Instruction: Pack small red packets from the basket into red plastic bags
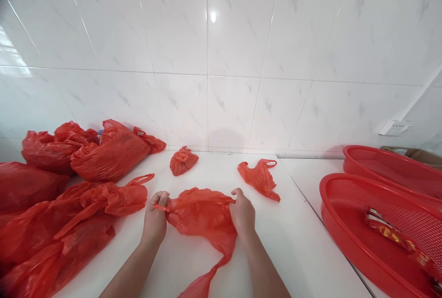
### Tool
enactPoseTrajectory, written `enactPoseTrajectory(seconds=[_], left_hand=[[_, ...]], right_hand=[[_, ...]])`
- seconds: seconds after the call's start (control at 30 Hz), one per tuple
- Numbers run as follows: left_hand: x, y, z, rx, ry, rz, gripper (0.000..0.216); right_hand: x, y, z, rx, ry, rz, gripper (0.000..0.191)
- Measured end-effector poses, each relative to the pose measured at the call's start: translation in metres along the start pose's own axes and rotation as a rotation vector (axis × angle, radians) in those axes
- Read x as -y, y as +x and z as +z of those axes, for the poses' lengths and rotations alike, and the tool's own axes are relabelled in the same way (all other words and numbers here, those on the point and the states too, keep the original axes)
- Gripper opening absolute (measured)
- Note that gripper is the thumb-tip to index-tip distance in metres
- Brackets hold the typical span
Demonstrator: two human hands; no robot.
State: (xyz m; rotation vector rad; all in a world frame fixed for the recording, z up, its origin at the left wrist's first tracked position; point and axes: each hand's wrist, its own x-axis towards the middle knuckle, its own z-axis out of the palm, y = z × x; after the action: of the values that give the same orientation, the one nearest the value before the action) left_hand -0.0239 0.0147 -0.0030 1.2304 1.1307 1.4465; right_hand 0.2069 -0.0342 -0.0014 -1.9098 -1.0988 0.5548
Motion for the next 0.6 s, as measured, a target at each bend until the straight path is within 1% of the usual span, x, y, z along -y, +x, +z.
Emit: enactPoseTrajectory(seconds=[0.03,0.07,0.13,0.2,0.23,0.27,0.33,0.37,0.4,0.47,0.5,0.57,0.6], left_hand=[[0.0,0.004,-0.004,-0.034,-0.064,-0.054,0.018],[0.0,0.006,-0.007,-0.034,-0.107,-0.095,0.016],[-0.003,0.007,-0.008,0.068,-0.119,-0.14,0.014],[-0.006,0.002,-0.005,0.214,-0.068,-0.148,0.016],[-0.007,-0.001,-0.002,0.284,-0.022,-0.133,0.021],[-0.008,-0.004,0.001,0.341,0.034,-0.11,0.029],[-0.005,-0.008,0.005,0.402,0.14,-0.073,0.044],[-0.003,-0.01,0.006,0.424,0.167,-0.077,0.046],[-0.001,-0.01,0.006,0.45,0.174,-0.095,0.039],[0.002,-0.009,0.005,0.506,0.158,-0.141,0.013],[0.003,-0.008,0.004,0.536,0.137,-0.165,0.005],[0.0,-0.007,0.002,0.57,0.015,-0.227,0.014],[-0.002,-0.006,0.001,0.564,-0.09,-0.262,0.015]], right_hand=[[-0.004,0.003,-0.002,-0.031,-0.011,0.012,0.029],[-0.006,0.005,-0.003,-0.038,-0.002,0.016,0.031],[-0.009,0.006,-0.003,-0.035,0.006,-0.001,0.027],[-0.007,0.004,0.0,-0.015,0.013,-0.032,0.014],[-0.006,0.002,0.002,-0.004,0.016,-0.045,0.008],[-0.004,0.001,0.004,0.005,0.02,-0.055,0.008],[-0.002,-0.002,0.008,0.015,0.035,-0.069,0.012],[-0.001,-0.002,0.009,0.018,0.046,-0.074,0.011],[-0.001,-0.002,0.01,0.021,0.056,-0.079,0.01],[-0.002,0.0,0.007,0.023,0.065,-0.077,0.009],[-0.003,0.002,0.003,0.015,0.059,-0.068,0.008],[-0.007,0.006,-0.007,-0.033,0.022,-0.032,0.005],[-0.009,0.008,-0.013,-0.069,-0.006,-0.01,0.008]])
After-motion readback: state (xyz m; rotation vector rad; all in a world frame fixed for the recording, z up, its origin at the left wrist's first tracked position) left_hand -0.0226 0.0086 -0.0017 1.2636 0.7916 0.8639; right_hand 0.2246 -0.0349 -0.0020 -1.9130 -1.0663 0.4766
